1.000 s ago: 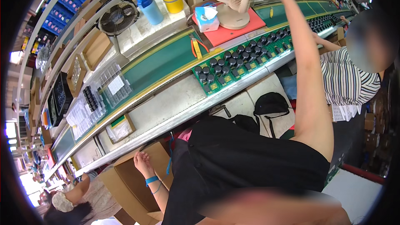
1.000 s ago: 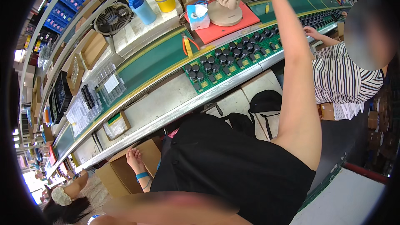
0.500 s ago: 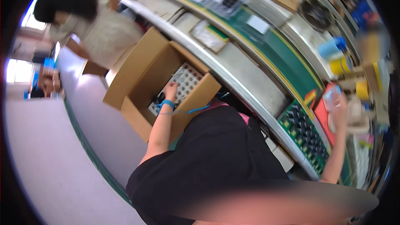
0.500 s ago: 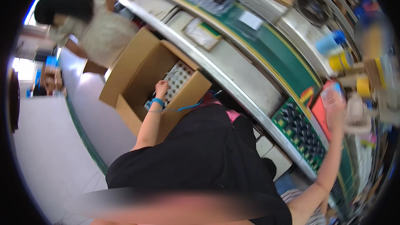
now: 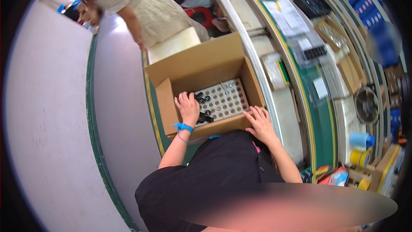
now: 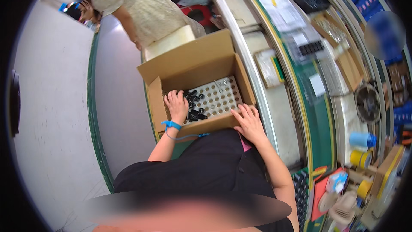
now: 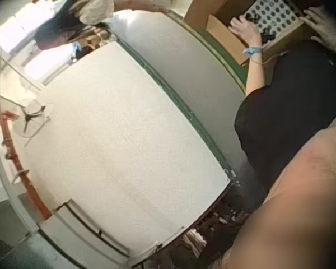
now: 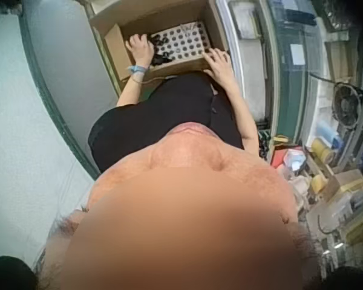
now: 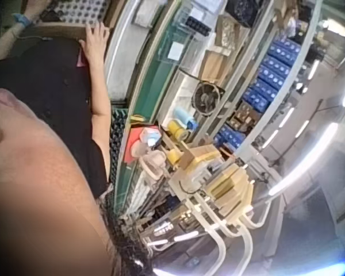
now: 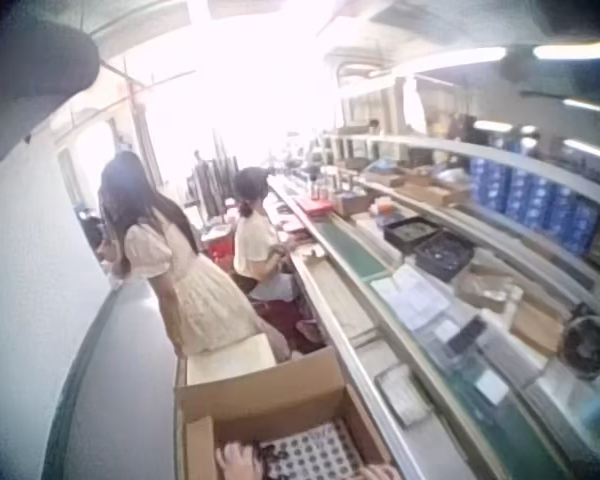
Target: Assemble electronic components onto a printed circuit board on a production line.
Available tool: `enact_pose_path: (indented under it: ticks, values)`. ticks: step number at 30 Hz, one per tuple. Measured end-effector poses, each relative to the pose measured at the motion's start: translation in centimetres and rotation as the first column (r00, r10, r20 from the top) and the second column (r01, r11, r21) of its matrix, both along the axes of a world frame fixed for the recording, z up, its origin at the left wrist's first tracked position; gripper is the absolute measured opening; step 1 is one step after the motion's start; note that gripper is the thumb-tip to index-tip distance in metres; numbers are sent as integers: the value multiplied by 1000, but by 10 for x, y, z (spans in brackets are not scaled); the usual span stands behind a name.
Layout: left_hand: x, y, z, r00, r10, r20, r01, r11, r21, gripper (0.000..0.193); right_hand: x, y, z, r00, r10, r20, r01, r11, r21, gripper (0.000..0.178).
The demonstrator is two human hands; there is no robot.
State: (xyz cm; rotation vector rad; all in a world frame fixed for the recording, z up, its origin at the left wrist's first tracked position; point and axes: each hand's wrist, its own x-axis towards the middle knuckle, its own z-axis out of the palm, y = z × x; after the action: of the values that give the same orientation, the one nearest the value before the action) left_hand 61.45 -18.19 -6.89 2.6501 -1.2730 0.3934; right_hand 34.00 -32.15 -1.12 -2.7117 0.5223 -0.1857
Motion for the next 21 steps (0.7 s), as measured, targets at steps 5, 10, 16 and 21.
enact_pose_path:
  ticks: [5, 10, 16, 21]
  values:
    - [21, 45, 16, 980, 163, 118, -184, 964, 194, 44, 10, -5, -27, 991, 102, -90, -106, 994, -35, 67]
    - [70, 107, 10, 869, 491, 56, -485, 824, 293, 67, 14, -5, -40, 997, 41, -72, -40, 999, 22, 56]
    - [115, 90, -26, 576, 353, -737, -454, 888, 71, 61, 2, -11, -36, 989, -99, 113, 90, 992, 89, 56]
    - [120, 108, -64, 627, 33, -779, -269, 947, -176, 41, -84, -34, 20, 625, -667, 406, 655, 731, 192, 81]
